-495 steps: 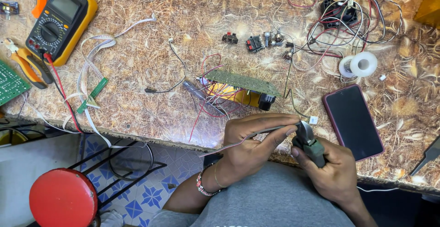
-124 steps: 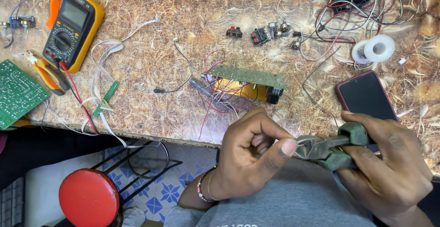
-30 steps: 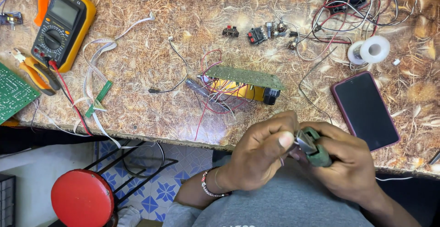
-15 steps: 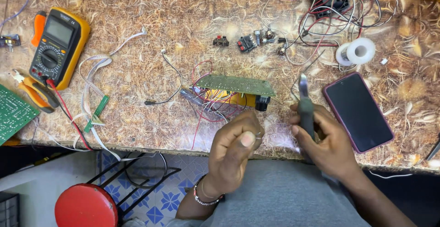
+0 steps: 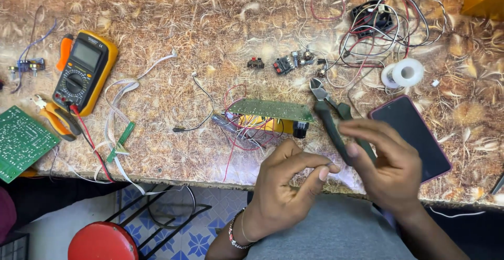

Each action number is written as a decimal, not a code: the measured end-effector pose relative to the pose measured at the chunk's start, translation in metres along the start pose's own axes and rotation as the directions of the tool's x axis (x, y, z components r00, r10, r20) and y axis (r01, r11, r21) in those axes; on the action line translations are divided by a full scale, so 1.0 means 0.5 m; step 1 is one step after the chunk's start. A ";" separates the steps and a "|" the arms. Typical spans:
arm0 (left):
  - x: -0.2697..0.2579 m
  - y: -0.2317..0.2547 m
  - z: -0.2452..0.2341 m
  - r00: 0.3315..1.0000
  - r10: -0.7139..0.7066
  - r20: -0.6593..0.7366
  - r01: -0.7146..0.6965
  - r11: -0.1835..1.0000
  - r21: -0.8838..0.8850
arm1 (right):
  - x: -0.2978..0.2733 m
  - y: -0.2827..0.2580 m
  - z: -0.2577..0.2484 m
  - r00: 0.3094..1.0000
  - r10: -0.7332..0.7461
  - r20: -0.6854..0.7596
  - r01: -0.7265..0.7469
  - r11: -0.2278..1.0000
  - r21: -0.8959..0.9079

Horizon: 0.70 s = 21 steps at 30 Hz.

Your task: Soldering wires onto a circuit board and stripping wire insulation using diagonal cutters

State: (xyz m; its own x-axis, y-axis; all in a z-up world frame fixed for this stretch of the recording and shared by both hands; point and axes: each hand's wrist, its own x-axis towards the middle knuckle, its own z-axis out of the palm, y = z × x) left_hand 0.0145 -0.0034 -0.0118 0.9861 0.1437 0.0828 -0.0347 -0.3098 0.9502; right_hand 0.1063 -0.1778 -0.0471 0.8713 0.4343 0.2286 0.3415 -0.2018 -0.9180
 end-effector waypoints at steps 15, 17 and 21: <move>-0.006 -0.035 0.006 0.993 0.031 -0.110 -0.037 0.998 -0.049 | -0.015 -0.050 -0.016 0.985 -0.130 0.115 0.141 0.985 -0.100; -0.007 -0.040 0.011 0.993 0.046 -0.111 -0.055 0.996 -0.076 | -0.017 -0.044 -0.016 0.984 -0.122 0.132 0.137 0.984 -0.117; -0.015 -0.030 0.020 0.990 -0.126 -0.057 0.104 0.951 -0.292 | -0.003 -0.013 -0.030 0.965 -0.132 0.227 0.166 0.976 -0.138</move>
State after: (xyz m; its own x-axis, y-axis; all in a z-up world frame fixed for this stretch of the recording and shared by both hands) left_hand 0.0094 -0.0093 -0.0297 0.9719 0.2347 -0.0206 0.0225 -0.0055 0.9997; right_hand 0.1081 -0.1904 -0.0365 0.7154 0.6453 0.2679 0.5268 -0.2464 -0.8135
